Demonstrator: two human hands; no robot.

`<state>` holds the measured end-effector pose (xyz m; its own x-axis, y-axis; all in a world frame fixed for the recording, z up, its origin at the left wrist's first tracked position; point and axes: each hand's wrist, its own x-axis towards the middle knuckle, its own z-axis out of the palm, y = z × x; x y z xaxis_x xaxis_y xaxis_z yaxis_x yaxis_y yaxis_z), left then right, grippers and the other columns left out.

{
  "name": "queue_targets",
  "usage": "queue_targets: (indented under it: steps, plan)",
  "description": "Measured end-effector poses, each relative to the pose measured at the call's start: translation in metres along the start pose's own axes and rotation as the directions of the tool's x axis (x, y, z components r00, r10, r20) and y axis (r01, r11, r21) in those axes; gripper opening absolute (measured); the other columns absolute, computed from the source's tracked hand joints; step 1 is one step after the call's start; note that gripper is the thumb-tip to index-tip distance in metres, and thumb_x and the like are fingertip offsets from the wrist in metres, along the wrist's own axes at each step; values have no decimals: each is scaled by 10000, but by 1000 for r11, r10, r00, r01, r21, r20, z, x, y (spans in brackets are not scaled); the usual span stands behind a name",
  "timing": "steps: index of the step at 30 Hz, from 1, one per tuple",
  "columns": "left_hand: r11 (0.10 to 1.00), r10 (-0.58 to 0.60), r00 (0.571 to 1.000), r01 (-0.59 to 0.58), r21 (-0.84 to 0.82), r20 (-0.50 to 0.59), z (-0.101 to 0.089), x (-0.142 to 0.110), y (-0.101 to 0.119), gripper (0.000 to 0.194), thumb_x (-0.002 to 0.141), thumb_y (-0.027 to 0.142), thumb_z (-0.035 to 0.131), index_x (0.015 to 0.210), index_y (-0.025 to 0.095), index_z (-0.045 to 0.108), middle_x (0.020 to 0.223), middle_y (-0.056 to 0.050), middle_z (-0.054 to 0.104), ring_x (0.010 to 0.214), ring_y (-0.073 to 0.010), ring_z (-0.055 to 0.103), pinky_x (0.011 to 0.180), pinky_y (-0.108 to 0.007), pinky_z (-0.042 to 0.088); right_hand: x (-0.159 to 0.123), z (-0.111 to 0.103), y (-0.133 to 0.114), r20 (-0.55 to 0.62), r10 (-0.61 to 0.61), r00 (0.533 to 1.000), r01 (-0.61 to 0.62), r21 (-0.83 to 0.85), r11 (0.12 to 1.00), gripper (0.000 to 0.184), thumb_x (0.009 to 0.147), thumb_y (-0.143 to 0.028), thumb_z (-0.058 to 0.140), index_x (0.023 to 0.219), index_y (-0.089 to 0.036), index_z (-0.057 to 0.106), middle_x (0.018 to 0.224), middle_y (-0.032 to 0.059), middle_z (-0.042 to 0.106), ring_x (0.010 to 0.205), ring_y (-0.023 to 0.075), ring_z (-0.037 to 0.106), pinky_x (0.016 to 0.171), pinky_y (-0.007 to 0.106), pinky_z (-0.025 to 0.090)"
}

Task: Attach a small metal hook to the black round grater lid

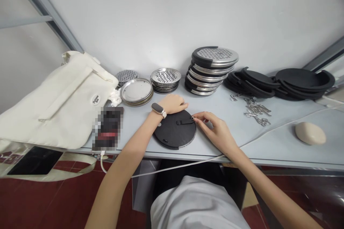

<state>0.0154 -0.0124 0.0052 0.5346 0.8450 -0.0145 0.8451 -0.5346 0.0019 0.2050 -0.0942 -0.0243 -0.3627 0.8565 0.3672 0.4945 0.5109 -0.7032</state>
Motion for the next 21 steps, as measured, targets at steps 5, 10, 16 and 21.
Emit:
queue_targets:
  steps: [5,10,16,21]
  plan:
    - [1000,13,1000,-13,-4,2,1,1,-1,541,898,474,260,820,169,700,834,-110,680,798,-218,620,693,-296,401,1,1,-1,7,9,1000,-9,9,1000,211,904,-255,454,1065,-209,583,879,51,636,796,174,574,777,314,452]
    - [1000,31,999,-31,-4,-17,1,1,-1,559,905,474,244,811,156,694,836,-117,679,786,-231,616,678,-310,395,2,1,-3,36,-28,999,28,-16,999,194,912,-246,431,1008,-208,594,862,55,613,777,175,563,755,307,452]
    - [999,-21,999,22,-35,26,0,-1,-1,558,903,510,240,836,188,690,876,-102,681,822,-221,594,719,-321,390,1,2,-3,43,-30,999,31,-15,999,201,914,-258,428,1034,-206,581,821,52,593,735,175,559,731,309,461]
    - [999,-8,1000,9,-34,15,-1,-2,0,575,907,518,217,835,203,693,889,-102,681,805,-220,586,713,-332,386,3,2,-3,28,-40,999,40,-11,999,211,921,-280,419,1044,-213,575,863,66,593,752,181,564,728,321,468]
